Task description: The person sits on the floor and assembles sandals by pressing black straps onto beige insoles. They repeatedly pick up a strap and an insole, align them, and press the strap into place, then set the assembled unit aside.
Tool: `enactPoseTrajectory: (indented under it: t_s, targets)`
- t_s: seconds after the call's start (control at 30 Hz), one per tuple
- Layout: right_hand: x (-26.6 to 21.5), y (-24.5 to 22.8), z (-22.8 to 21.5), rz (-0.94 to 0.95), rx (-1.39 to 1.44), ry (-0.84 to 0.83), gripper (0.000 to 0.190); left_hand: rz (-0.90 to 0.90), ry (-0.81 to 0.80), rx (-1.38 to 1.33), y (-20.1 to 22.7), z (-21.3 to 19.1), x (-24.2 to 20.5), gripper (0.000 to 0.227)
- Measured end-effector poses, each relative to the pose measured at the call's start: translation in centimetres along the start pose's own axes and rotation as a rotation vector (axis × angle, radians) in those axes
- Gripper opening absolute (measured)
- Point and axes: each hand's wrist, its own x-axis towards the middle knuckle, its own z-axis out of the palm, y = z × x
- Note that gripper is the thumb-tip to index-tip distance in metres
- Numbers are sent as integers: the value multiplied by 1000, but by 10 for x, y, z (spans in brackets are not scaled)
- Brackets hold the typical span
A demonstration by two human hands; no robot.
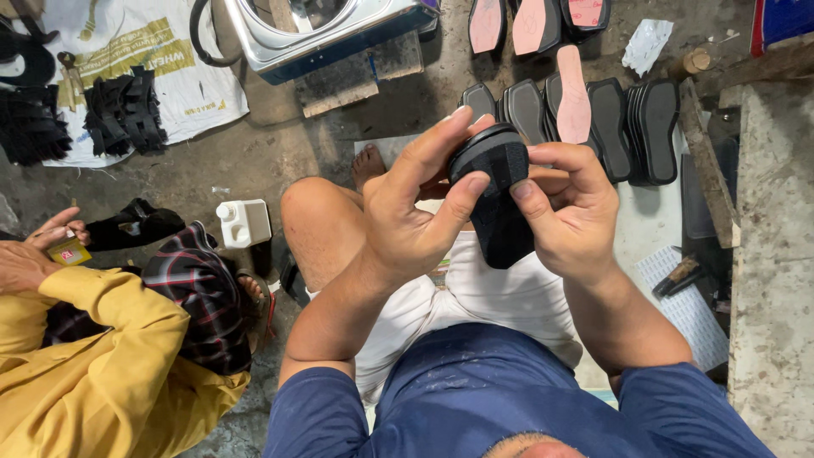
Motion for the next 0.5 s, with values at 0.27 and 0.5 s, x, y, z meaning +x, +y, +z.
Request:
enactPoseTrajectory:
  t_s: [0.27, 0.5]
  targets:
    - [-2, 1, 7, 3, 10, -17, 31, 7, 56, 38, -5, -3, -7, 37]
    - [-1, 2, 14, -10, -1, -62, 33, -42, 88, 19, -4, -7, -9, 34]
